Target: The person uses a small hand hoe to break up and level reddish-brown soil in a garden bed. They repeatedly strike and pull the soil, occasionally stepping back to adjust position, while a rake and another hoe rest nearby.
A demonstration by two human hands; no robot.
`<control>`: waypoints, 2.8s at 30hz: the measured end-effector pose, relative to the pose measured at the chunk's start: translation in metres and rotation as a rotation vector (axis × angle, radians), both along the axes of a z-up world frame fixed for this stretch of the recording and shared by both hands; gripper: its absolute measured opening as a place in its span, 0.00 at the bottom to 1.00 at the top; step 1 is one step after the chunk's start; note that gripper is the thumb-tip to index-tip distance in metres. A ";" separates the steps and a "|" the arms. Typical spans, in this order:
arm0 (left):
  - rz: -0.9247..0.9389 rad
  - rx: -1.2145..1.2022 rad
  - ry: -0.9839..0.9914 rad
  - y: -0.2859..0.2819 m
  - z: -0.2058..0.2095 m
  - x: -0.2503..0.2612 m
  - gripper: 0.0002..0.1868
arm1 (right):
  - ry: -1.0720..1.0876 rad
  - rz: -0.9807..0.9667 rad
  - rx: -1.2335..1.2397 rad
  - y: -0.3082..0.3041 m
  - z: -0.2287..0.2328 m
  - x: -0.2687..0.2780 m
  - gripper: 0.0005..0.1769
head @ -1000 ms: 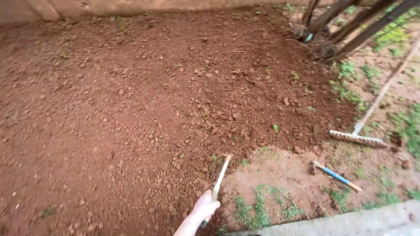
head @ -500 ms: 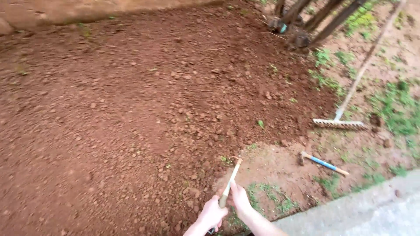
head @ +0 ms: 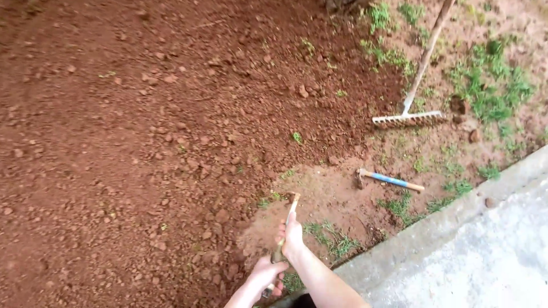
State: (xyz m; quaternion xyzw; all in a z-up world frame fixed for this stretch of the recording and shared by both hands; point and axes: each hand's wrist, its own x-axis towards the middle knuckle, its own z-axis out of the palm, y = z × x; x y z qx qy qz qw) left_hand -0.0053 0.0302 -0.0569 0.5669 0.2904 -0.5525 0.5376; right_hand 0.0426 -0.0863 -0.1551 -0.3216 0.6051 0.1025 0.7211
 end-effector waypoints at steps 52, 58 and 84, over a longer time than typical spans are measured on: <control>-0.290 0.154 -0.384 -0.175 -0.033 0.153 0.27 | -0.002 0.375 -0.340 -0.117 0.134 0.189 0.35; -0.136 -0.022 -0.227 -0.163 -0.160 0.190 0.18 | -0.058 0.227 -0.390 -0.169 -0.035 0.193 0.36; -0.366 0.260 0.056 -0.090 0.016 0.127 0.22 | 0.083 0.234 -0.074 -0.071 0.032 0.119 0.07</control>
